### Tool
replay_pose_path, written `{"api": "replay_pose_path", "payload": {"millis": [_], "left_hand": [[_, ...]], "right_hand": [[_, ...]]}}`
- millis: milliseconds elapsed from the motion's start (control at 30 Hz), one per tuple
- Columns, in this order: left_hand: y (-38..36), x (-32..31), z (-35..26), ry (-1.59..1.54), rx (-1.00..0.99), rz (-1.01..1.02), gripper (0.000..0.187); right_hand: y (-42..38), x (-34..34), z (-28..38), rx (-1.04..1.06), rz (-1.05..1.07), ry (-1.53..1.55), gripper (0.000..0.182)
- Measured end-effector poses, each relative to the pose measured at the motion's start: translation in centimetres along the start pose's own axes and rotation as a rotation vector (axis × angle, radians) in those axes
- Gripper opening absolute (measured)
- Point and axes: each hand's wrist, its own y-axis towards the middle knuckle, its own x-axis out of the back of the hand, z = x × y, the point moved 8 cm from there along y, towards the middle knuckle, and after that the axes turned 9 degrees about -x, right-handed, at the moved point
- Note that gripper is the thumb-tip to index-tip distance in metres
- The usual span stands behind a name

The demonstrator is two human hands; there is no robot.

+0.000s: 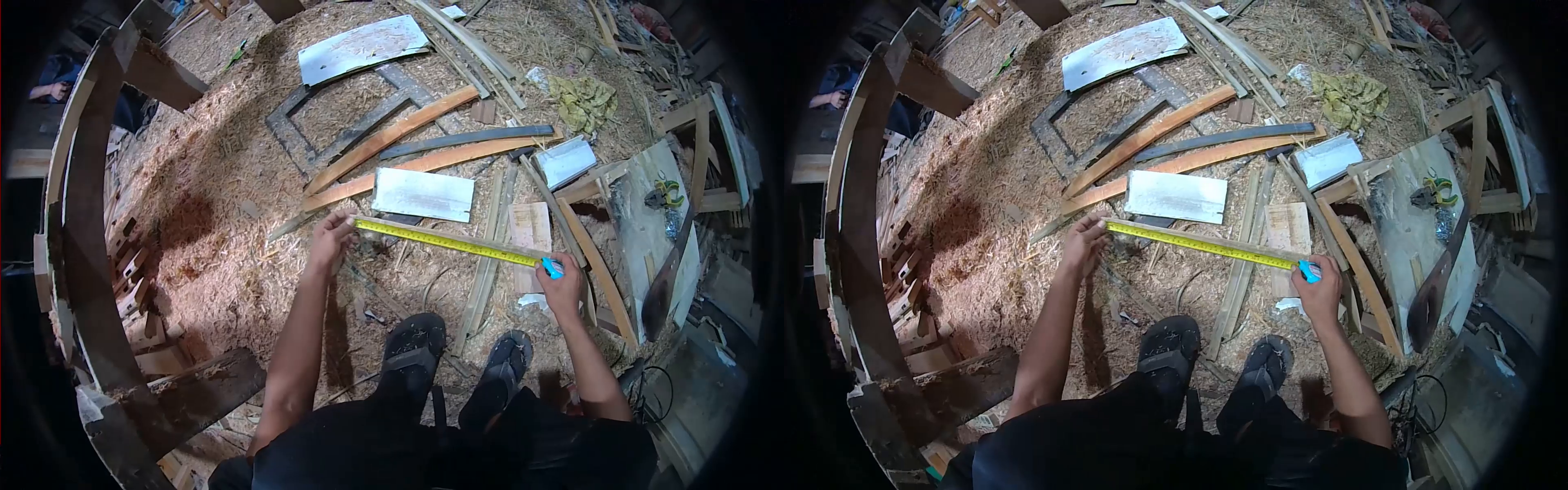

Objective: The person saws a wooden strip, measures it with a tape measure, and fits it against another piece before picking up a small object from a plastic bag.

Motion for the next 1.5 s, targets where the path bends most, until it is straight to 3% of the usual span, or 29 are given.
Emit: {"api": "replay_pose_path", "payload": {"millis": [100,200,233,367,467,567,667,800,1033,1233,1500], "left_hand": [[1.2,1.8,0.0,-0.114,-0.015,-0.032,0.024],[0.6,2.2,-1.2,0.029,0.013,0.023,0.023],[0.4,2.3,-1.2,0.045,0.022,-0.013,0.022],[0.1,2.5,-0.5,0.074,-0.007,-0.109,0.020],[0.8,3.8,0.7,0.043,-0.044,0.072,0.022],[0.1,2.7,0.3,0.005,-0.095,-0.060,0.022],[0.3,3.6,0.8,0.055,-0.096,-0.090,0.022],[0.7,3.4,0.7,0.014,-0.128,-0.100,0.019],[1.2,4.1,0.8,0.249,-0.087,-0.050,0.027],[1.1,3.8,1.0,0.143,-0.093,-0.123,0.026],[1.0,4.3,1.4,0.202,-0.095,-0.127,0.025]], "right_hand": [[0.4,-0.1,1.6,-0.012,0.125,0.062,0.026],[1.1,-0.2,1.7,0.094,0.111,0.045,0.026],[1.3,-0.2,1.3,0.042,0.135,0.056,0.026],[0.8,-0.4,2.7,0.189,0.122,-0.254,0.026],[1.1,-0.7,2.6,0.159,0.165,-0.381,0.025],[1.5,-1.3,1.9,0.096,0.216,-0.405,0.026],[0.9,-1.6,2.7,0.166,0.230,-0.569,0.026],[0.8,-1.8,2.3,0.216,0.219,-0.561,0.023],[1.2,-1.0,2.2,0.083,0.194,-0.422,0.023],[1.6,-1.2,1.2,0.120,0.202,-0.298,0.023],[0.7,-0.9,1.9,0.145,0.161,-0.376,0.024]]}}
